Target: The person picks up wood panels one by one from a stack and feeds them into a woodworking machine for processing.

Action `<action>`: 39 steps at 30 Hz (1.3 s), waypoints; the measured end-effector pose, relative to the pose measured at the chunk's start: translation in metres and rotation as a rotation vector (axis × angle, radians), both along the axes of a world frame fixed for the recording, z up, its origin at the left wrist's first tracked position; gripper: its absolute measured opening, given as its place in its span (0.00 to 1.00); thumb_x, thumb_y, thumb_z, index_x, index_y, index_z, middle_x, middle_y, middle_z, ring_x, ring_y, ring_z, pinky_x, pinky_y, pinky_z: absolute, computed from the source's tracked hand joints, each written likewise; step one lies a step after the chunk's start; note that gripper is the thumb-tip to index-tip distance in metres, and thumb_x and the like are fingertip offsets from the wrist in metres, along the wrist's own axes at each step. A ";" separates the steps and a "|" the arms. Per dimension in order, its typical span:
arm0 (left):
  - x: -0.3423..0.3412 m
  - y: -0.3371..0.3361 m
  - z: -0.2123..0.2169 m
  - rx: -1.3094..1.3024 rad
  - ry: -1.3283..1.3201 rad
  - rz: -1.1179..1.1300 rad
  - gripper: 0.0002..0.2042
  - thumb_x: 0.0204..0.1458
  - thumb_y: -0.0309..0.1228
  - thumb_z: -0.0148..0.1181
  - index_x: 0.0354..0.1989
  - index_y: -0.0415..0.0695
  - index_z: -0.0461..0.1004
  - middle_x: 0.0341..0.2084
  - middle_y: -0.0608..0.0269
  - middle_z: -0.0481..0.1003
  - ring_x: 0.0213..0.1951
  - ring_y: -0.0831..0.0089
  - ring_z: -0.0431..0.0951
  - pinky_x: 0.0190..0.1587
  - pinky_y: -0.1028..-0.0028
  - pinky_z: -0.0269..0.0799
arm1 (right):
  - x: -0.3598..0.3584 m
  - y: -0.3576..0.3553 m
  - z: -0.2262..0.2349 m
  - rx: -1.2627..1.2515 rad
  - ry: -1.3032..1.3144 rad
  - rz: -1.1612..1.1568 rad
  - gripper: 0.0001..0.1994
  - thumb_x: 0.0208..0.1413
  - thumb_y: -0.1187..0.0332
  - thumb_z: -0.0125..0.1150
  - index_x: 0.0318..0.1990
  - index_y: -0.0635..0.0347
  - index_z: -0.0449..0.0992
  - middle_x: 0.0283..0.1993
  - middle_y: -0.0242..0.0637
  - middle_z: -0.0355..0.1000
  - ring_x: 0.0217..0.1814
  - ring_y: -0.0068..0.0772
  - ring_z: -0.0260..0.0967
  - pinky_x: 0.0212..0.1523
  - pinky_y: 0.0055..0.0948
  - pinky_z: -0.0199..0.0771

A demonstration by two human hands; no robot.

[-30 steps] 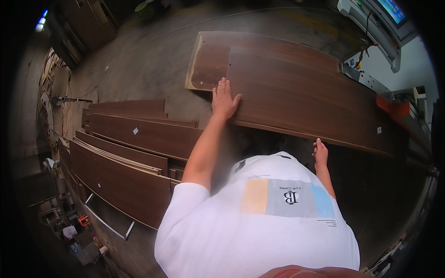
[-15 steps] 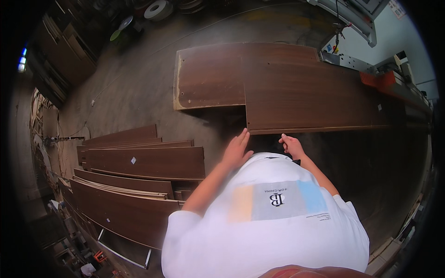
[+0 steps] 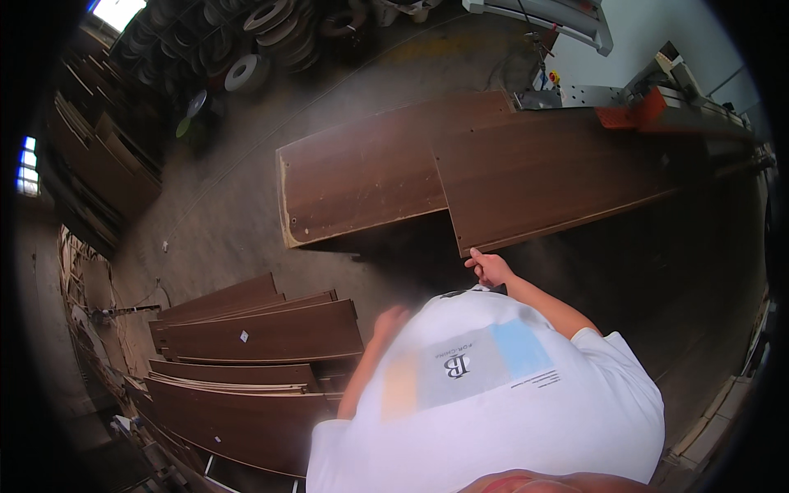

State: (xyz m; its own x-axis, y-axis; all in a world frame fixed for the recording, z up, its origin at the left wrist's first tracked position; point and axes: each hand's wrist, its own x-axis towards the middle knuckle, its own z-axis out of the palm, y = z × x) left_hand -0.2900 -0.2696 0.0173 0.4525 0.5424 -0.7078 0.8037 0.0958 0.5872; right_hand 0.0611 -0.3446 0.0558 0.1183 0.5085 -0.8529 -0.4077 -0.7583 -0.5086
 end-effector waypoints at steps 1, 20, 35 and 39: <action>-0.003 -0.003 -0.010 -0.049 -0.010 0.056 0.20 0.56 0.44 0.54 0.51 0.44 0.77 0.48 0.50 0.77 0.51 0.56 0.77 0.54 0.64 0.70 | 0.004 -0.002 -0.001 0.003 -0.029 -0.042 0.28 0.63 0.42 0.50 0.37 0.65 0.76 0.17 0.24 0.59 0.16 0.20 0.55 0.20 0.24 0.60; 0.042 -0.065 -0.058 -0.140 -0.061 0.392 0.18 0.59 0.39 0.56 0.50 0.37 0.76 0.42 0.52 0.79 0.44 0.70 0.77 0.48 0.69 0.72 | 0.110 -0.057 0.005 -0.001 -0.269 -0.535 0.25 0.62 0.46 0.55 0.25 0.61 0.72 0.16 0.24 0.57 0.15 0.18 0.53 0.16 0.22 0.57; 0.105 -0.096 -0.047 -0.331 -0.200 0.557 0.17 0.60 0.38 0.55 0.50 0.40 0.76 0.43 0.54 0.79 0.45 0.68 0.77 0.49 0.68 0.72 | 0.196 -0.101 -0.014 -0.006 -0.515 -0.879 0.23 0.62 0.47 0.55 0.31 0.61 0.76 0.22 0.27 0.64 0.21 0.20 0.57 0.24 0.24 0.57; 0.101 -0.098 -0.043 -0.314 -0.170 0.548 0.17 0.59 0.39 0.55 0.50 0.40 0.76 0.43 0.53 0.79 0.45 0.68 0.77 0.49 0.68 0.71 | 0.224 -0.112 -0.024 0.024 -0.585 -0.958 0.25 0.60 0.43 0.57 0.22 0.55 0.67 0.16 0.22 0.54 0.14 0.16 0.50 0.15 0.22 0.49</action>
State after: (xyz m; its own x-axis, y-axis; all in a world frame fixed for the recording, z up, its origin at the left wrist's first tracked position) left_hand -0.1887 -0.3679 -0.0254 0.2885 0.5056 -0.8131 0.4882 0.6528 0.5792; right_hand 0.2855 -0.4563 0.0319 0.8483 0.0084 -0.5294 -0.5112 -0.2468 -0.8232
